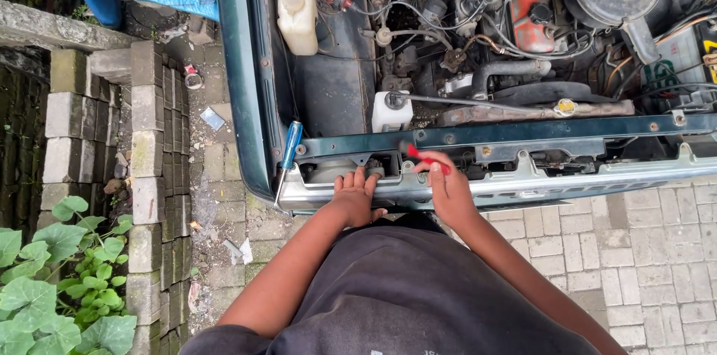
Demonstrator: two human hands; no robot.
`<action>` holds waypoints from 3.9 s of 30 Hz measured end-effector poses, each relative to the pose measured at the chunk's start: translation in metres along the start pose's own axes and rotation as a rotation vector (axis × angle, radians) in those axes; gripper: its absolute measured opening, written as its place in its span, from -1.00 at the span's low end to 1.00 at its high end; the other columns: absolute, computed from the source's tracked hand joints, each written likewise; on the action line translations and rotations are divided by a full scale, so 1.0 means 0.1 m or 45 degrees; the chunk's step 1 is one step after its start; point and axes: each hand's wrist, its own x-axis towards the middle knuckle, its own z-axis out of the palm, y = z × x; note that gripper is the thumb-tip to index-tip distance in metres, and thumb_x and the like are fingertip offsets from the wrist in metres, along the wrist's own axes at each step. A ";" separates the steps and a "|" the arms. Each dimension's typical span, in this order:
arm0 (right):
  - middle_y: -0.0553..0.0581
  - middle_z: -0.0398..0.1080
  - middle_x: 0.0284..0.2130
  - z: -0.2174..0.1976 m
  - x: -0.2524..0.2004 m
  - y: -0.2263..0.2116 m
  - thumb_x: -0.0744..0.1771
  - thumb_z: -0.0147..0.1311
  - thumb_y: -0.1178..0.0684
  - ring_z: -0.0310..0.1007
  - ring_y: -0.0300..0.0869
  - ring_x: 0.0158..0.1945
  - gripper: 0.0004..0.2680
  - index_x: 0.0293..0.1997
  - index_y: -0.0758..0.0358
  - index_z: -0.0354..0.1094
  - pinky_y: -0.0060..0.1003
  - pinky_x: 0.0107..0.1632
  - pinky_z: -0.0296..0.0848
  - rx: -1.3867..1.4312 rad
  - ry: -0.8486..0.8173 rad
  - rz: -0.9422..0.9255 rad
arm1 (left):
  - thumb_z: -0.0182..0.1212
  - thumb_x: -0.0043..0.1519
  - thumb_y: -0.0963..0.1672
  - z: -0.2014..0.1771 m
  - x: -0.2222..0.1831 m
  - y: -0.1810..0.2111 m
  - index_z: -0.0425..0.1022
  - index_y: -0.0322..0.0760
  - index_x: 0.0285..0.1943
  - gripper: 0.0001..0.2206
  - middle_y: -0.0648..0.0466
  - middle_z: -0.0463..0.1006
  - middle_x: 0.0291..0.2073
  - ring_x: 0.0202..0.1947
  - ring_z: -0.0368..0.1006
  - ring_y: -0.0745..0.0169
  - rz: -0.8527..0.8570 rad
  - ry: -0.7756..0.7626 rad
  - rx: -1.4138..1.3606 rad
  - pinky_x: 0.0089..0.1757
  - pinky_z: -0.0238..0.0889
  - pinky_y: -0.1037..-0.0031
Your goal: Cleaning and detailing a car's engine bay and front grille area using a brush and small hand tools
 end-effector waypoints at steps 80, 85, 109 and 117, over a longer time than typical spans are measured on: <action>-0.05 0.58 -0.33 -0.72 1.82 0.45 0.43 -0.08 0.06 0.53 -0.02 -0.18 -0.81 0.08 -0.11 0.49 -0.15 -0.10 0.49 -0.346 -0.298 -0.645 | 0.02 0.13 0.36 -0.87 0.81 0.68 -0.43 -0.21 0.66 0.11 -0.15 -0.51 0.61 0.56 -0.40 -0.22 -0.520 0.346 -0.492 0.39 -0.78 -0.08; 0.19 0.54 0.01 -0.82 1.57 0.30 0.44 -0.09 0.03 0.47 0.14 0.13 -0.77 0.23 0.03 0.41 0.06 0.14 0.46 -0.669 -0.629 -0.613 | 0.19 0.04 0.35 -0.90 0.75 0.69 -0.25 -0.17 0.63 0.11 -0.13 -0.46 0.61 0.56 -0.37 -0.19 -0.515 0.380 -0.498 0.41 -0.76 -0.07; 0.06 0.53 -0.50 -1.54 0.74 0.90 0.48 -0.27 0.07 0.40 -0.10 -0.43 -0.74 -0.08 0.05 0.50 -0.18 -0.19 0.44 -0.214 -0.142 -0.066 | 0.33 -0.09 0.36 -0.78 0.89 0.56 -0.26 -0.07 0.63 0.20 -0.15 -0.56 0.60 0.55 -0.42 -0.31 -0.432 0.325 -0.463 0.36 -0.81 -0.21; 0.17 0.51 -0.47 -1.51 0.30 0.90 0.48 -0.29 0.11 0.37 -0.09 -0.43 -0.74 0.07 0.14 0.48 -0.15 -0.19 0.40 -0.131 -0.053 0.031 | 0.30 -0.05 0.35 -0.82 0.80 0.61 -0.26 -0.08 0.63 0.17 -0.17 -0.55 0.60 0.55 -0.39 -0.30 -0.424 0.335 -0.434 0.37 -0.79 -0.19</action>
